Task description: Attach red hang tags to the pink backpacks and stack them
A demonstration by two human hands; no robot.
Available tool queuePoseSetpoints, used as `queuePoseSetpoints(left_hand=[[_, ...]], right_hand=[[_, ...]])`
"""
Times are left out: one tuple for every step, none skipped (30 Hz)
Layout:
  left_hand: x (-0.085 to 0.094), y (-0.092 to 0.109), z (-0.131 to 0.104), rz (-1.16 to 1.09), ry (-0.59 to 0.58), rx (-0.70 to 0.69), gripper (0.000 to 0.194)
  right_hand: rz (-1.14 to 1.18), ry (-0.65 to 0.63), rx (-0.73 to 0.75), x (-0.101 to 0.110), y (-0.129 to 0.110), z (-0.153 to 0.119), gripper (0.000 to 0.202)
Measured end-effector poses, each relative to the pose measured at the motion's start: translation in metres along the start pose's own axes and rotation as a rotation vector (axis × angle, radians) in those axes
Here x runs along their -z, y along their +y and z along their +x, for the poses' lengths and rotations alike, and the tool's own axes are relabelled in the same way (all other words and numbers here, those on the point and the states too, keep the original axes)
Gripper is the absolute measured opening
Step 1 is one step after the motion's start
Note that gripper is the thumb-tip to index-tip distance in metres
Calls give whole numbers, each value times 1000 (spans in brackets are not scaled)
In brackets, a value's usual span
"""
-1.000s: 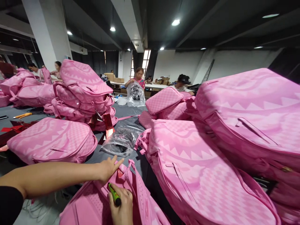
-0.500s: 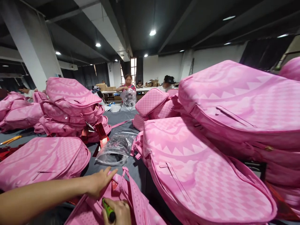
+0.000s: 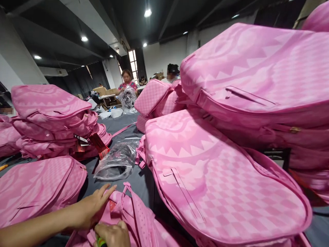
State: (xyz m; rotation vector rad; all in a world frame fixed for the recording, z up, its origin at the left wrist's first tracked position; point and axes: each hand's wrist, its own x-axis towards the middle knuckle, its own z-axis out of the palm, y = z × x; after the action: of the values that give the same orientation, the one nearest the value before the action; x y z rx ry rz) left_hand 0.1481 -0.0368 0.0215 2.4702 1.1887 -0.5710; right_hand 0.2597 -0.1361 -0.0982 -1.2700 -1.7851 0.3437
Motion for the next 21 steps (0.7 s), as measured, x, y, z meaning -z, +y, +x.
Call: queuePoseSetpoints(left_hand=[[0,0,1,4,0,8,131],[0,0,1,7,-4,14,131],[0,-1,1,8,-8,17,131],[1,-1,2,7,-8,16,131],[1,-2,2,4,-7,7,130],[2,-3,2,-1,-4,-6,128],[3,-4,2,-6,1,-17,126],[3,-4,1,-8,5,-23,124],[4,-4,1,-9,8,-22,124],[4,-3,0,-8,10,-19,124],[4,-1,-1,-6,14,-18,125],[5,0,-2,-2,23,-21,126],[5,2,-4,0,33,-29,125],[6,4,-6,-1,45,-39,124],[7,5,-8,-7,60,-48,121],[9,4,-9,-23,78,-60,117],[11,3,-10,-54,96,-82,112],[13,0,-10,-108,112,-109,104],[16,-5,-9,-188,138,-122,92],[18,-11,-6,-282,173,-116,78],[20,-17,-2,-373,214,-93,65]], right_hand=[[-4,7,3,-1,1,1,17],[1,8,4,-2,1,2,13],[19,0,4,-3,1,3,10],[46,-15,1,-2,1,4,9],[73,-29,-4,0,0,4,9],[89,-39,-14,3,-2,5,10],[89,-41,-30,8,-4,6,11],[77,-34,-46,14,-8,6,14],[65,-26,-56,20,-13,7,17],[63,-24,-64,27,-18,9,19],[77,-29,-70,33,-24,10,20],[103,-36,-78,39,-29,12,20],[133,-41,-86,44,-34,13,20],[161,-36,-105,48,-37,15,19],[181,-20,-127,50,-40,16,20],[193,6,-146,52,-42,16,20],[201,30,-161,53,-43,17,21],[213,39,-183,55,-45,17,21],[239,28,-213,57,-46,17,21],[279,4,-251,59,-47,16,20],[329,-18,-291,62,-48,16,19]])
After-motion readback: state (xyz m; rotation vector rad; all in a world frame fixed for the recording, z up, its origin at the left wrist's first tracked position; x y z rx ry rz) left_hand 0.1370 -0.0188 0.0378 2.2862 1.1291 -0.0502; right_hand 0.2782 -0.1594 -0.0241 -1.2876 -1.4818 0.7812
